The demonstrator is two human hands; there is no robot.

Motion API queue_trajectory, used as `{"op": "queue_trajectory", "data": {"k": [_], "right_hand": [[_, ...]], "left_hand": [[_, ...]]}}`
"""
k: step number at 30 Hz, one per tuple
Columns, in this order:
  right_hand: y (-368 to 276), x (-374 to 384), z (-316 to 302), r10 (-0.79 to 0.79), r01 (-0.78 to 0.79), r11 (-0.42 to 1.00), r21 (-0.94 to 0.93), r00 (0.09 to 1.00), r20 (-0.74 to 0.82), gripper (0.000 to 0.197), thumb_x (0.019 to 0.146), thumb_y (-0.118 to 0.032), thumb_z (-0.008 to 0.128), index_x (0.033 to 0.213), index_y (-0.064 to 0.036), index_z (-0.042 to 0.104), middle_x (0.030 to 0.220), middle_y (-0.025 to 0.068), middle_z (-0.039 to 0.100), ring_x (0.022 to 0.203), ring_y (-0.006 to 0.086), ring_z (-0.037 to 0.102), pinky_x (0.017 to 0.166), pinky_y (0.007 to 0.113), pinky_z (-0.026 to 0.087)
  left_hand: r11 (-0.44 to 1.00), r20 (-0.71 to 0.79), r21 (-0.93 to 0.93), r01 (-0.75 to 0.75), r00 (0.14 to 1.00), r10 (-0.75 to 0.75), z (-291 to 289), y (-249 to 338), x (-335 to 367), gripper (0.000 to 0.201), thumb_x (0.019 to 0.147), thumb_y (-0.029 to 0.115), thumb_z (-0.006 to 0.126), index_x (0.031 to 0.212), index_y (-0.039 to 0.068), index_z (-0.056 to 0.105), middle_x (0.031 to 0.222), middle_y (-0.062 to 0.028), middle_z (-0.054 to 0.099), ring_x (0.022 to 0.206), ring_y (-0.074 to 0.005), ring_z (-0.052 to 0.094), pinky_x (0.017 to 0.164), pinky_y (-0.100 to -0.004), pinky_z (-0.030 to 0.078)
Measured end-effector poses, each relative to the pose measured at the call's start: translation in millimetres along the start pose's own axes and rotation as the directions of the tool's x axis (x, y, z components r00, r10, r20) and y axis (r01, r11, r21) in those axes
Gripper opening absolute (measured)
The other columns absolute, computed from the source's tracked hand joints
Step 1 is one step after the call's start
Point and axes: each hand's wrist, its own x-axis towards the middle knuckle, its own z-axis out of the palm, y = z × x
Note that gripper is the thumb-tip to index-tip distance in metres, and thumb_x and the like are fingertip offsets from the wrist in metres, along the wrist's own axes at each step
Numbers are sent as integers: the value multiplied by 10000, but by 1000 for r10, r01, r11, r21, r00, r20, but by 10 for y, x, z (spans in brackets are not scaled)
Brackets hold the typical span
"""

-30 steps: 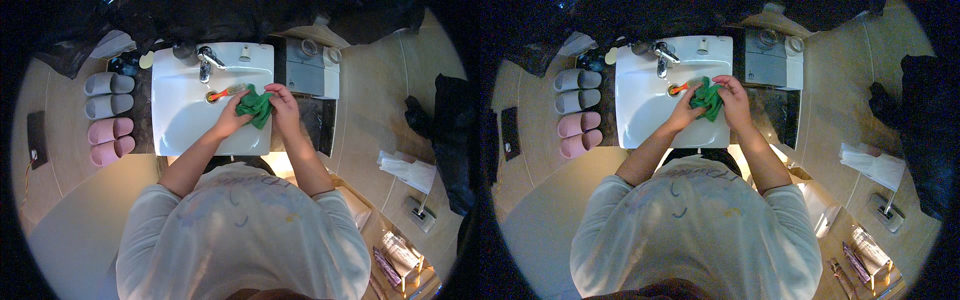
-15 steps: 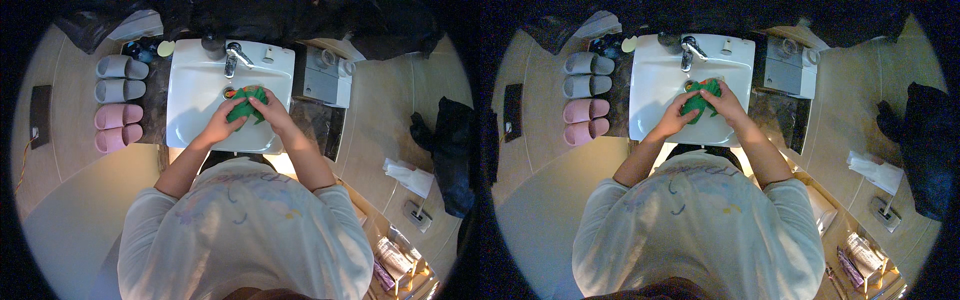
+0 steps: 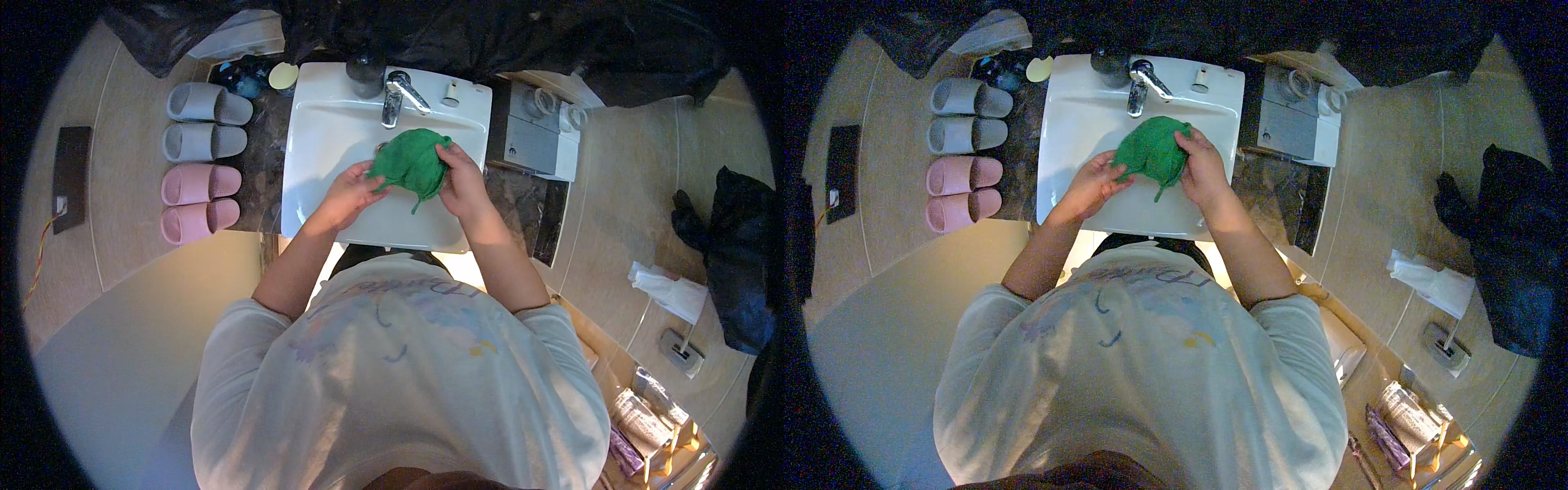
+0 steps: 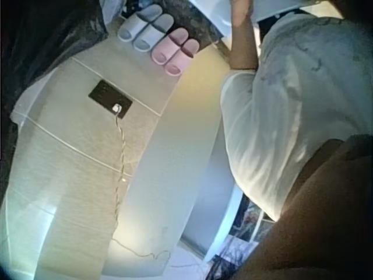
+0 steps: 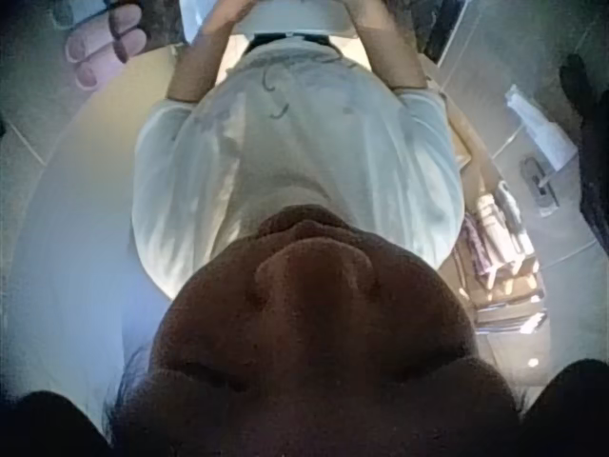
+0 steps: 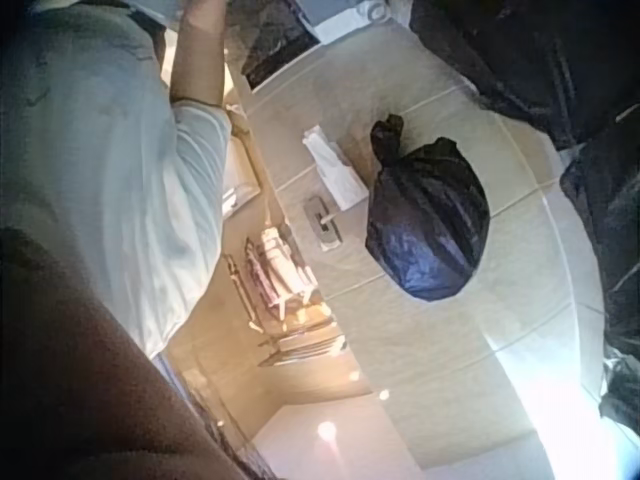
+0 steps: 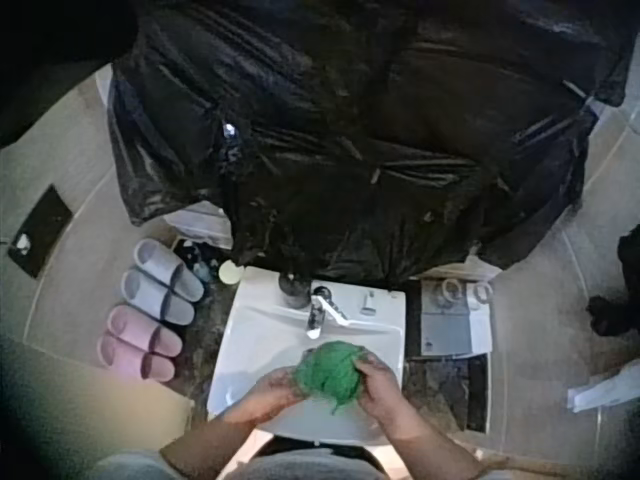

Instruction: The person scrubs a pair of pink slippers with a brush and water at a bathroom sink, then rinses and wrings them. The person also scrubs a green cloth with the same brush and rinses it.

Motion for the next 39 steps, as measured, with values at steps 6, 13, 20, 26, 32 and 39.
{"op": "queue_trajectory", "data": {"k": [6, 13, 20, 26, 32, 39], "right_hand": [[92, 24, -192, 68, -138, 947, -289, 968, -242, 469, 904, -55, 578, 1358, -74, 462, 1251, 133, 569, 1108, 269, 594, 969, 355, 482], [305, -130, -284, 96, 320, 317, -893, 926, 366, 932, 715, -168, 762, 1497, -65, 266, 1493, 238, 319, 1430, 397, 232, 1171, 429, 260], [587, -111, -162, -353, 248, 406, -879, 930, 100, 606, 772, -92, 717, 1325, -55, 472, 1174, 192, 620, 1064, 326, 629, 931, 403, 491], [138, -251, -273, -607, 296, 122, -947, 777, 165, 208, 765, -63, 629, 971, -72, 648, 906, 161, 679, 804, 349, 669, 726, 407, 528], [60, -461, -52, -190, 524, -172, -834, 813, 550, 244, 818, -167, 649, 1037, -61, 669, 1039, 148, 675, 928, 313, 669, 784, 390, 536], [797, 167, -374, -40, 364, -221, -905, 923, 382, 336, 830, -152, 621, 1151, -57, 652, 1174, 162, 636, 1083, 347, 604, 951, 419, 484]], "left_hand": [[870, -126, 476, -125, 970, 208, 196, 147, -30, 395, 938, 90, 646, 1306, 41, 510, 995, -60, 687, 881, -128, 645, 779, -259, 524], [914, -61, 368, -169, 977, 205, 661, 245, -137, 364, 913, 30, 654, 1250, 61, 520, 1020, -67, 642, 864, -120, 624, 752, -257, 529], [950, -154, 239, -199, 958, 240, 877, 332, -196, 266, 931, 20, 607, 1184, 65, 539, 1059, -60, 594, 901, -125, 604, 709, -283, 558], [963, -185, 108, -249, 946, 265, 660, 478, -95, 232, 946, 40, 581, 1167, 99, 544, 1031, -55, 617, 908, -164, 638, 709, -310, 579], [973, -230, 69, -218, 946, 229, 498, 388, -60, 272, 917, 4, 579, 1175, 75, 535, 1038, -72, 606, 871, -156, 623, 680, -290, 549], [596, -307, 798, 83, 909, 284, -643, -328, 25, 386, 828, -37, 588, 1197, 60, 525, 1031, -142, 633, 955, -262, 645, 808, -370, 522]]}}
